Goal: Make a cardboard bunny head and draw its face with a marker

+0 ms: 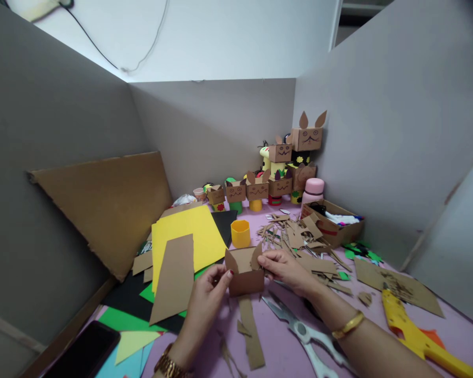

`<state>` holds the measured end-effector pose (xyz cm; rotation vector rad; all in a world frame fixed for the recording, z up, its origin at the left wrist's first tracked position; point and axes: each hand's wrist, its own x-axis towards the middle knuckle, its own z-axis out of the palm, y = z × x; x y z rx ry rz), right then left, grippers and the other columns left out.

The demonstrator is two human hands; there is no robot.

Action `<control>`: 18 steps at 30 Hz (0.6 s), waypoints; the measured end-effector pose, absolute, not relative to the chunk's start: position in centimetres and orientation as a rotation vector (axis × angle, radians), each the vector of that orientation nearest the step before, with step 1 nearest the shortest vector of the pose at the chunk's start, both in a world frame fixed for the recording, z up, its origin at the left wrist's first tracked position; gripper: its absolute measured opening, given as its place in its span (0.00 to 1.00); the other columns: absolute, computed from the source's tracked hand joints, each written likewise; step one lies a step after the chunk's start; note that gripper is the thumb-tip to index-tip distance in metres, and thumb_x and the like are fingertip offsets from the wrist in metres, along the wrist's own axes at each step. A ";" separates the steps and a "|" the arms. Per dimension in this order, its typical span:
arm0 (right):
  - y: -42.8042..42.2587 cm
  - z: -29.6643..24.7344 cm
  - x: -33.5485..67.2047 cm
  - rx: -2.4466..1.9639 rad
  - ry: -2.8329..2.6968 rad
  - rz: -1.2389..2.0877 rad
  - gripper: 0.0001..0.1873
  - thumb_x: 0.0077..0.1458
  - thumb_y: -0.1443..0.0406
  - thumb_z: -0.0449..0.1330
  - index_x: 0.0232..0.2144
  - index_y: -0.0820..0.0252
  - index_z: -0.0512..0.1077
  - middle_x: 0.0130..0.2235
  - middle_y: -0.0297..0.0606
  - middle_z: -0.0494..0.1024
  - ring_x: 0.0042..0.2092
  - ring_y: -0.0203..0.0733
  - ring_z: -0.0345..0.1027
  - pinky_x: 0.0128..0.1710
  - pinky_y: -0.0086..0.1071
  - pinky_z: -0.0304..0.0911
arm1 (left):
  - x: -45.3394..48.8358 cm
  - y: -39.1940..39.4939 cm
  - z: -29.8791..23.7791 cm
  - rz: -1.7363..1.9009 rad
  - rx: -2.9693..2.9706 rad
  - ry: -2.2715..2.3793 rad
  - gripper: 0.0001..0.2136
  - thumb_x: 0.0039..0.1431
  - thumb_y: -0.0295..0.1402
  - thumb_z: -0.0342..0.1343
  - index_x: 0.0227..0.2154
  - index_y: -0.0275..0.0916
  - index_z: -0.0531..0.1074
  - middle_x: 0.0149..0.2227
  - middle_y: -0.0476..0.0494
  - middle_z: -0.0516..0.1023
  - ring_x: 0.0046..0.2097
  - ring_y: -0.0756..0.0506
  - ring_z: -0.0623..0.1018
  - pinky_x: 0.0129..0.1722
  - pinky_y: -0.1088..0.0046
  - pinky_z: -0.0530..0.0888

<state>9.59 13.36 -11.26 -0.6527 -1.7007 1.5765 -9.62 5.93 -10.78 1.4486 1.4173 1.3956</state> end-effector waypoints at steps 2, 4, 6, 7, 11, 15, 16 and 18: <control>13.4 -11.2 9.7 -0.653 -1.722 1.568 0.27 0.49 0.45 0.58 0.18 0.62 0.63 0.17 0.26 0.60 0.20 0.28 0.48 0.20 0.26 0.40 | -9.6 5.9 -10.8 1.396 1.436 1.422 0.08 0.52 0.37 0.57 0.27 0.37 0.73 0.29 0.46 0.77 0.32 0.46 0.74 0.30 0.76 0.68; 13.4 -11.1 9.8 -0.652 -1.737 1.559 0.27 0.48 0.44 0.58 0.18 0.62 0.64 0.17 0.26 0.60 0.20 0.28 0.48 0.20 0.26 0.41 | -9.5 5.8 -10.8 1.395 1.423 1.428 0.08 0.52 0.37 0.57 0.27 0.37 0.74 0.29 0.46 0.77 0.32 0.45 0.74 0.31 0.76 0.68; 13.3 -11.0 9.8 -0.651 -1.744 1.554 0.27 0.48 0.44 0.58 0.18 0.62 0.65 0.17 0.26 0.60 0.20 0.28 0.49 0.20 0.26 0.42 | -9.5 5.8 -10.8 1.394 1.414 1.432 0.08 0.52 0.37 0.56 0.27 0.37 0.74 0.28 0.47 0.77 0.32 0.45 0.74 0.31 0.75 0.69; 13.3 -11.0 9.8 -0.651 -1.745 1.554 0.27 0.48 0.44 0.58 0.18 0.62 0.65 0.17 0.26 0.60 0.20 0.28 0.49 0.21 0.26 0.42 | -9.4 5.8 -10.8 1.395 1.410 1.435 0.08 0.52 0.37 0.56 0.27 0.37 0.74 0.28 0.47 0.77 0.32 0.46 0.74 0.31 0.75 0.69; 13.2 -10.7 9.7 -0.655 -1.746 1.557 0.27 0.48 0.44 0.58 0.18 0.62 0.65 0.17 0.26 0.60 0.20 0.28 0.49 0.20 0.26 0.42 | -9.3 5.8 -10.7 1.407 1.406 1.448 0.08 0.52 0.37 0.56 0.27 0.37 0.73 0.29 0.47 0.76 0.33 0.46 0.73 0.33 0.75 0.68; 13.1 -10.4 9.7 -0.663 -1.746 1.556 0.27 0.47 0.44 0.58 0.18 0.62 0.65 0.17 0.26 0.60 0.20 0.28 0.48 0.20 0.26 0.41 | -9.4 5.8 -10.8 1.418 1.411 1.454 0.07 0.52 0.36 0.57 0.26 0.37 0.72 0.27 0.48 0.74 0.32 0.46 0.72 0.32 0.75 0.67; 13.1 -10.4 9.7 -0.664 -1.744 1.558 0.27 0.47 0.44 0.58 0.18 0.62 0.65 0.17 0.26 0.60 0.20 0.28 0.48 0.20 0.26 0.41 | -9.4 5.8 -10.9 1.420 1.412 1.456 0.07 0.52 0.36 0.57 0.25 0.37 0.72 0.26 0.49 0.73 0.32 0.46 0.71 0.31 0.75 0.66; 13.1 -10.4 9.7 -0.664 -1.738 1.568 0.27 0.47 0.43 0.58 0.19 0.62 0.65 0.17 0.26 0.60 0.20 0.28 0.48 0.20 0.25 0.41 | -9.5 5.9 -11.0 1.422 1.413 1.455 0.07 0.52 0.36 0.57 0.24 0.37 0.71 0.25 0.50 0.72 0.31 0.47 0.71 0.30 0.76 0.66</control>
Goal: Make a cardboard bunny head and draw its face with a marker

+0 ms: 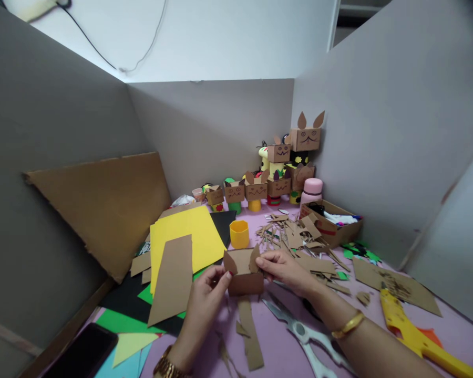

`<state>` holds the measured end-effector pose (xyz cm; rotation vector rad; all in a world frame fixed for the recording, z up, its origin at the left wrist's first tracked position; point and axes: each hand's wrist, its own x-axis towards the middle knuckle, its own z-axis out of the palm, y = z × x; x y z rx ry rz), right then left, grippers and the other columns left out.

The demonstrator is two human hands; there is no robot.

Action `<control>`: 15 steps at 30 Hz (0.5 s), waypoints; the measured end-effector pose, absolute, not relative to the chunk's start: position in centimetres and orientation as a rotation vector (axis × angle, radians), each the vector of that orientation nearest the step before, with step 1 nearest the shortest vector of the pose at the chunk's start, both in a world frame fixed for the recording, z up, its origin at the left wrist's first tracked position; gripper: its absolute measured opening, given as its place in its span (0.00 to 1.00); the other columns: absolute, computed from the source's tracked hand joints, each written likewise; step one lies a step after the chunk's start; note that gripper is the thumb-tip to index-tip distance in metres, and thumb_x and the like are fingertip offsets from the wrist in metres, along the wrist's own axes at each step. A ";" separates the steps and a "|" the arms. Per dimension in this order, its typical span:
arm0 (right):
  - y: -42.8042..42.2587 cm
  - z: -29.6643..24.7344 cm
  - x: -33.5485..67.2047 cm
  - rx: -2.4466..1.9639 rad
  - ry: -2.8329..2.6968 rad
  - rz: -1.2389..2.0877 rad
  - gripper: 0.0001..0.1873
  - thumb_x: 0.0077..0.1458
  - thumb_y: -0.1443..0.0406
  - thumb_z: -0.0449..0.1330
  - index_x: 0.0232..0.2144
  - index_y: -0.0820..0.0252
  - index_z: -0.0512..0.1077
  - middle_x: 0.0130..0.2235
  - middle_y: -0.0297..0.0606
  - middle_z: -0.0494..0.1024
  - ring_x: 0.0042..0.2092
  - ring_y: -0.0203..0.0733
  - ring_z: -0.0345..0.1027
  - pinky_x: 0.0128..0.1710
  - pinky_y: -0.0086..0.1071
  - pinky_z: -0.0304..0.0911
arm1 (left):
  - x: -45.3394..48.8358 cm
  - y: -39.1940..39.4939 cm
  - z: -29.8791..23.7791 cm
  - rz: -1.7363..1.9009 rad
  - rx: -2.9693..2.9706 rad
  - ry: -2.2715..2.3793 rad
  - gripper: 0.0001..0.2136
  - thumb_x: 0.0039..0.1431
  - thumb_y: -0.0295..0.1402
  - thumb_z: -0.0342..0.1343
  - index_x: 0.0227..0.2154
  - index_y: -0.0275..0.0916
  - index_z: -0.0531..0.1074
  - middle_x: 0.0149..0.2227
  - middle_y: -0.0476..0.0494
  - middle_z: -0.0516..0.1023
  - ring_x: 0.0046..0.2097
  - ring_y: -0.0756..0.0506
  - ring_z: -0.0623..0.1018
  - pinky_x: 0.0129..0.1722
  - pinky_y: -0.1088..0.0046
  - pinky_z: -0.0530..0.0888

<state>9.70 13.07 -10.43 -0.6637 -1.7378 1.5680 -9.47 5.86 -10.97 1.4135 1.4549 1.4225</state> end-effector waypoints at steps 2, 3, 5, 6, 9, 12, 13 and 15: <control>13.1 -10.5 9.7 -0.664 -1.731 1.579 0.27 0.47 0.43 0.58 0.19 0.62 0.65 0.17 0.26 0.60 0.19 0.28 0.48 0.20 0.25 0.41 | -9.5 5.9 -11.1 1.422 1.412 1.450 0.07 0.52 0.36 0.57 0.24 0.38 0.71 0.25 0.50 0.71 0.30 0.47 0.71 0.30 0.76 0.66; 13.1 -10.6 9.7 -0.664 -1.728 1.581 0.27 0.47 0.43 0.58 0.19 0.62 0.65 0.17 0.26 0.59 0.19 0.28 0.48 0.19 0.25 0.41 | -9.5 5.9 -11.1 1.422 1.412 1.447 0.07 0.52 0.36 0.57 0.25 0.38 0.71 0.25 0.51 0.71 0.30 0.47 0.71 0.30 0.76 0.66; 13.2 -10.7 9.6 -0.663 -1.727 1.578 0.27 0.48 0.43 0.57 0.19 0.62 0.65 0.17 0.25 0.59 0.19 0.28 0.48 0.19 0.25 0.40 | -9.5 5.9 -11.1 1.421 1.413 1.442 0.07 0.52 0.37 0.56 0.25 0.38 0.71 0.25 0.51 0.72 0.30 0.47 0.71 0.30 0.76 0.66; 13.2 -10.8 9.6 -0.661 -1.729 1.574 0.27 0.48 0.44 0.57 0.19 0.62 0.65 0.17 0.25 0.59 0.19 0.28 0.48 0.19 0.26 0.40 | -9.5 5.9 -11.1 1.421 1.413 1.441 0.08 0.52 0.37 0.57 0.25 0.38 0.71 0.25 0.51 0.71 0.30 0.47 0.71 0.30 0.76 0.66; 13.3 -10.8 9.7 -0.650 -1.748 1.548 0.27 0.50 0.45 0.57 0.18 0.62 0.64 0.17 0.26 0.59 0.20 0.28 0.48 0.20 0.26 0.40 | -9.4 5.9 -11.0 1.423 1.411 1.442 0.08 0.52 0.36 0.57 0.24 0.38 0.71 0.25 0.51 0.71 0.30 0.47 0.70 0.30 0.76 0.65; 13.3 -10.7 9.8 -0.642 -1.772 1.522 0.26 0.51 0.46 0.57 0.17 0.62 0.64 0.17 0.26 0.60 0.20 0.28 0.49 0.21 0.26 0.41 | -9.5 5.8 -10.9 1.423 1.404 1.435 0.07 0.51 0.36 0.57 0.24 0.38 0.71 0.25 0.51 0.71 0.31 0.47 0.70 0.30 0.76 0.66; 13.3 -10.7 9.9 -0.642 -1.777 1.517 0.26 0.51 0.46 0.57 0.17 0.62 0.64 0.17 0.26 0.60 0.21 0.28 0.49 0.21 0.26 0.41 | -9.5 5.8 -11.0 1.423 1.399 1.432 0.07 0.51 0.36 0.57 0.24 0.38 0.71 0.25 0.51 0.71 0.31 0.47 0.70 0.31 0.76 0.66; 13.3 -10.6 9.9 -0.645 -1.785 1.512 0.26 0.51 0.46 0.57 0.17 0.62 0.63 0.17 0.26 0.60 0.20 0.28 0.49 0.21 0.26 0.40 | -9.4 5.8 -11.0 1.424 1.385 1.424 0.07 0.51 0.36 0.57 0.24 0.38 0.71 0.25 0.51 0.71 0.30 0.48 0.70 0.31 0.76 0.66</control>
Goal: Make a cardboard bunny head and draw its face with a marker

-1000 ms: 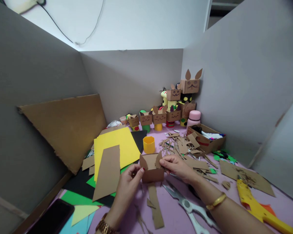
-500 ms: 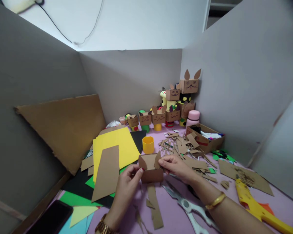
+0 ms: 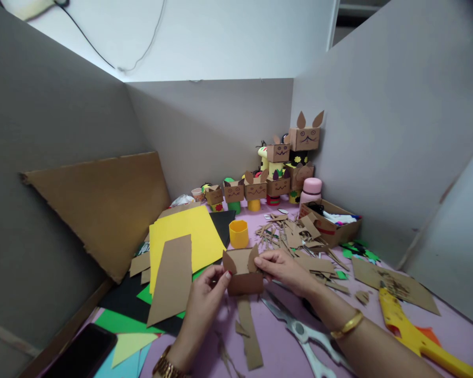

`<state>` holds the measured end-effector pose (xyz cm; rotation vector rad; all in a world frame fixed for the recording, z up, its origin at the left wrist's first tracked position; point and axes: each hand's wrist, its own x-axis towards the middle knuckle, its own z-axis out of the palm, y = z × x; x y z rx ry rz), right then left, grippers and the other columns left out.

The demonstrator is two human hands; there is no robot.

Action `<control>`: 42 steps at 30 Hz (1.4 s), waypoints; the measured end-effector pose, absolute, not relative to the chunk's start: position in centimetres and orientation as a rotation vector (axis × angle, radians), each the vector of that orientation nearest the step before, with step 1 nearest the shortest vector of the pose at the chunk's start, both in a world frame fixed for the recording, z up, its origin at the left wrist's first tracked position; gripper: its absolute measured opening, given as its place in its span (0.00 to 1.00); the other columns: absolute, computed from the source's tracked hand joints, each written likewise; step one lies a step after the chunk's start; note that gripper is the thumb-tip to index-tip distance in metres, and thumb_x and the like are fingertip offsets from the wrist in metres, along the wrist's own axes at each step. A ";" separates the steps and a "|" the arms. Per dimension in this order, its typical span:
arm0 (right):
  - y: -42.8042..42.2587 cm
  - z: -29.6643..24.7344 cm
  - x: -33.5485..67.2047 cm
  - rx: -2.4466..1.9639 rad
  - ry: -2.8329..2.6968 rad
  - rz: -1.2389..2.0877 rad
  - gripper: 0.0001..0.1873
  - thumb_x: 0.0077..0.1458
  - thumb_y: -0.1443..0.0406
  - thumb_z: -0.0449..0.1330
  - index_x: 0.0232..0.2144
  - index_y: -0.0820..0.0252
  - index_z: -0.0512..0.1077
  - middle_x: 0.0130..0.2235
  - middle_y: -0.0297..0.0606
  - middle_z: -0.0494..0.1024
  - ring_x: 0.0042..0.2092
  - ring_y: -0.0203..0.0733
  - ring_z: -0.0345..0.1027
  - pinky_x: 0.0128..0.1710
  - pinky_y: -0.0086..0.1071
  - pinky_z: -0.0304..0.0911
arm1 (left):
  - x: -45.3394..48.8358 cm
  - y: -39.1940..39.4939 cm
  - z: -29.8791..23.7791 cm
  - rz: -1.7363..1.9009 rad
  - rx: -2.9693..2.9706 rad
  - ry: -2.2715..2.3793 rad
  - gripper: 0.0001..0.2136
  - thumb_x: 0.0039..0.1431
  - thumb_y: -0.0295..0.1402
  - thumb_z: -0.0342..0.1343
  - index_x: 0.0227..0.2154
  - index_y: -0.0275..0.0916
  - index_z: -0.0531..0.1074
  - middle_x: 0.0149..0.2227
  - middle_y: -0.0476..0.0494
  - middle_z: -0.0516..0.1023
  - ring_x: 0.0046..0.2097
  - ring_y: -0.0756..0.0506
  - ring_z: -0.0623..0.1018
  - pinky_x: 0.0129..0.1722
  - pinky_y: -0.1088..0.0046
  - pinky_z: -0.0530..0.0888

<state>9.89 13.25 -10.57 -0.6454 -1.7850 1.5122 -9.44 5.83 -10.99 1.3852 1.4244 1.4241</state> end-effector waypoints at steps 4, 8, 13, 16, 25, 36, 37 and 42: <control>13.2 -10.4 9.8 -0.654 -1.786 1.511 0.26 0.50 0.46 0.57 0.17 0.62 0.64 0.17 0.26 0.59 0.20 0.28 0.48 0.20 0.26 0.40 | -9.4 5.9 -11.0 1.445 1.345 1.412 0.06 0.50 0.35 0.58 0.24 0.38 0.72 0.25 0.51 0.71 0.30 0.48 0.70 0.31 0.76 0.66; 13.0 -10.2 9.7 -0.662 -1.776 1.526 0.26 0.50 0.45 0.57 0.20 0.63 0.67 0.17 0.26 0.59 0.19 0.28 0.48 0.20 0.26 0.40 | -9.4 5.8 -10.7 1.483 1.275 1.401 0.07 0.49 0.35 0.59 0.23 0.37 0.72 0.25 0.50 0.73 0.31 0.48 0.71 0.32 0.76 0.66; 12.5 -9.4 9.6 -0.674 -1.760 1.521 0.27 0.49 0.44 0.57 0.18 0.62 0.63 0.17 0.25 0.59 0.19 0.28 0.47 0.20 0.26 0.40 | -9.2 5.6 -10.0 1.499 1.205 1.400 0.08 0.47 0.35 0.61 0.21 0.36 0.72 0.22 0.51 0.71 0.27 0.49 0.68 0.26 0.77 0.64; 12.3 -9.2 9.6 -0.676 -1.765 1.516 0.27 0.49 0.44 0.57 0.17 0.61 0.62 0.17 0.25 0.59 0.19 0.28 0.46 0.20 0.26 0.40 | -9.1 5.5 -9.8 1.491 1.188 1.394 0.08 0.45 0.36 0.61 0.20 0.37 0.73 0.22 0.51 0.70 0.27 0.49 0.67 0.26 0.77 0.63; 12.3 -9.1 9.7 -0.692 -1.790 1.476 0.26 0.51 0.46 0.57 0.17 0.61 0.63 0.16 0.25 0.59 0.19 0.28 0.47 0.20 0.26 0.40 | -9.0 5.1 -9.1 1.502 1.179 1.393 0.08 0.46 0.36 0.60 0.20 0.37 0.74 0.19 0.53 0.67 0.24 0.51 0.63 0.24 0.78 0.60; 8.9 -8.9 11.6 -0.751 -1.740 1.511 0.26 0.52 0.48 0.57 0.16 0.62 0.62 0.16 0.26 0.61 0.19 0.27 0.49 0.20 0.25 0.41 | -5.9 3.6 -8.5 1.326 1.245 1.293 0.09 0.44 0.33 0.59 0.15 0.36 0.69 0.15 0.55 0.64 0.21 0.52 0.61 0.22 0.78 0.57; 8.7 -9.1 11.7 -0.759 -1.726 1.516 0.26 0.52 0.48 0.57 0.17 0.62 0.62 0.16 0.26 0.61 0.19 0.27 0.49 0.20 0.25 0.41 | -5.7 3.5 -8.6 1.311 1.248 1.289 0.09 0.45 0.33 0.58 0.15 0.37 0.69 0.15 0.55 0.64 0.21 0.52 0.62 0.22 0.78 0.58; 8.1 -9.7 12.2 -0.789 -1.692 1.544 0.25 0.51 0.47 0.56 0.17 0.61 0.61 0.16 0.25 0.60 0.18 0.27 0.47 0.19 0.25 0.41 | -5.3 3.2 -8.8 1.249 1.260 1.270 0.09 0.46 0.34 0.58 0.16 0.36 0.69 0.15 0.54 0.67 0.20 0.52 0.64 0.22 0.78 0.59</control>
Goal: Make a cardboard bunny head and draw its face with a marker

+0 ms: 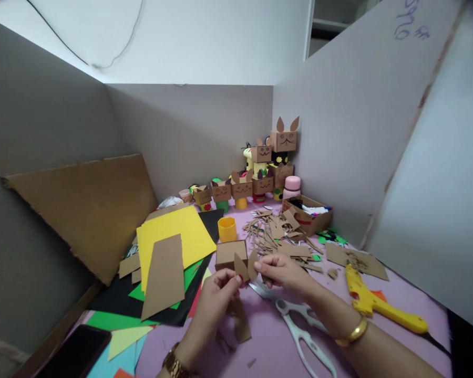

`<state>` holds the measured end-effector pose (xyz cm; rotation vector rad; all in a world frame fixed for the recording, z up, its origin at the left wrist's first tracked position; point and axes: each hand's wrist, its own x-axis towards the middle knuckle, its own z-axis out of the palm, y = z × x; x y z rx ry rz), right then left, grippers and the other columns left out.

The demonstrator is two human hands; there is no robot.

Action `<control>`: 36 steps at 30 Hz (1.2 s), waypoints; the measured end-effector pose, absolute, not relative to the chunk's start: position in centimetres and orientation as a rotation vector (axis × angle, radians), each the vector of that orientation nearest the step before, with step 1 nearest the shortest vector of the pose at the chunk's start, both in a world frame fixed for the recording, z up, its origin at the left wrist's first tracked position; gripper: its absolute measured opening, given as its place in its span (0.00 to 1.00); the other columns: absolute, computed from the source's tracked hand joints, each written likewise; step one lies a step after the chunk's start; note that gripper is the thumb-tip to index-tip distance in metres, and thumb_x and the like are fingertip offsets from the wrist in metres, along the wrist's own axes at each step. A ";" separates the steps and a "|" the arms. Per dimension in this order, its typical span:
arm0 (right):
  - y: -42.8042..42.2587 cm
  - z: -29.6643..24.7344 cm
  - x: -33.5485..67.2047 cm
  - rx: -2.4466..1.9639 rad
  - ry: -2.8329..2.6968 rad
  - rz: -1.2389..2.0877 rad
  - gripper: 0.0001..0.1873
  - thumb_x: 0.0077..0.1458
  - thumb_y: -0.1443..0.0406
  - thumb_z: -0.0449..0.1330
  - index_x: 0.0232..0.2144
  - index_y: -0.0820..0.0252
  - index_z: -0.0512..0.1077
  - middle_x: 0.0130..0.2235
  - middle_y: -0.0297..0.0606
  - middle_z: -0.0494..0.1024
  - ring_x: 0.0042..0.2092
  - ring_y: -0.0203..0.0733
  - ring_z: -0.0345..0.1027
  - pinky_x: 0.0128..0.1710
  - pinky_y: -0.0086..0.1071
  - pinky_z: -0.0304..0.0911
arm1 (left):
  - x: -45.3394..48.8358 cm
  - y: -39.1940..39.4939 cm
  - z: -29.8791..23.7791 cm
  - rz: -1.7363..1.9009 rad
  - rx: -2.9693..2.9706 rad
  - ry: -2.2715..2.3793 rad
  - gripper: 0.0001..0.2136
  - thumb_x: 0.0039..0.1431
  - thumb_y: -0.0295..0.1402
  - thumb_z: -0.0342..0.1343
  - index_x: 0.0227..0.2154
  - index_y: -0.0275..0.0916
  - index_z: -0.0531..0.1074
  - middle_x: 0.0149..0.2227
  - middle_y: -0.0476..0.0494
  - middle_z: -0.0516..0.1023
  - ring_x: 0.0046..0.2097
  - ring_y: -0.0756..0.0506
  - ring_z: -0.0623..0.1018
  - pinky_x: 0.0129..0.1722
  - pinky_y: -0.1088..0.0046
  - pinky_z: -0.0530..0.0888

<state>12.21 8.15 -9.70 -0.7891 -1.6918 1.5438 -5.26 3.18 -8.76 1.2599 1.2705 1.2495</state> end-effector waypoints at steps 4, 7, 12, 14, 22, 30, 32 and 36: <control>7.9 -9.9 12.9 -0.849 -1.734 1.547 0.25 0.51 0.48 0.56 0.16 0.61 0.61 0.16 0.26 0.60 0.18 0.27 0.47 0.18 0.24 0.42 | -5.4 3.1 -8.5 1.266 1.243 1.263 0.08 0.47 0.33 0.57 0.17 0.37 0.68 0.16 0.55 0.67 0.21 0.53 0.64 0.23 0.78 0.60; 7.4 -10.3 13.0 -0.903 -1.830 1.568 0.22 0.52 0.53 0.57 0.16 0.62 0.64 0.15 0.26 0.62 0.18 0.26 0.49 0.18 0.23 0.44 | -5.4 3.1 -8.7 1.251 1.218 1.250 0.09 0.48 0.33 0.56 0.17 0.37 0.67 0.16 0.56 0.66 0.20 0.53 0.63 0.22 0.79 0.60; 6.3 -11.3 12.2 -1.000 -2.030 1.612 0.12 0.50 0.64 0.58 0.19 0.64 0.71 0.14 0.26 0.65 0.16 0.26 0.50 0.15 0.22 0.42 | -5.0 2.9 -9.5 1.198 1.187 1.218 0.09 0.46 0.35 0.58 0.16 0.36 0.69 0.15 0.54 0.68 0.19 0.54 0.62 0.20 0.78 0.60; 6.1 -11.6 12.0 -1.002 -2.099 1.614 0.11 0.49 0.65 0.59 0.18 0.64 0.71 0.14 0.26 0.66 0.15 0.26 0.50 0.14 0.22 0.41 | -4.9 2.8 -9.6 1.198 1.174 1.210 0.10 0.45 0.34 0.58 0.15 0.36 0.68 0.15 0.54 0.68 0.18 0.54 0.63 0.20 0.78 0.60; 6.2 -11.9 12.2 -1.013 -2.080 1.608 0.13 0.50 0.64 0.58 0.17 0.62 0.69 0.14 0.26 0.65 0.15 0.26 0.49 0.15 0.23 0.42 | -5.1 2.7 -9.4 1.245 1.114 1.226 0.10 0.45 0.35 0.58 0.15 0.37 0.67 0.15 0.55 0.66 0.18 0.54 0.62 0.19 0.79 0.59; 7.4 -11.1 12.9 -0.980 -1.808 1.575 0.22 0.53 0.51 0.54 0.18 0.59 0.61 0.15 0.26 0.64 0.15 0.26 0.47 0.15 0.23 0.41 | -5.0 2.6 -9.4 1.271 1.152 1.281 0.09 0.44 0.32 0.58 0.15 0.38 0.66 0.14 0.55 0.66 0.18 0.53 0.63 0.20 0.79 0.60; 7.2 -11.0 12.9 -0.970 -1.788 1.580 0.22 0.53 0.50 0.55 0.18 0.60 0.61 0.15 0.26 0.64 0.15 0.26 0.46 0.15 0.24 0.40 | -4.7 2.5 -9.7 1.235 1.164 1.264 0.08 0.43 0.32 0.58 0.15 0.38 0.66 0.13 0.55 0.67 0.18 0.53 0.64 0.20 0.78 0.61; 6.9 -10.7 13.0 -0.958 -1.775 1.570 0.23 0.52 0.49 0.56 0.18 0.60 0.62 0.15 0.26 0.64 0.15 0.26 0.46 0.15 0.24 0.40 | -4.4 2.5 -10.0 1.202 1.169 1.247 0.08 0.45 0.33 0.57 0.16 0.38 0.66 0.15 0.53 0.71 0.18 0.52 0.65 0.20 0.78 0.62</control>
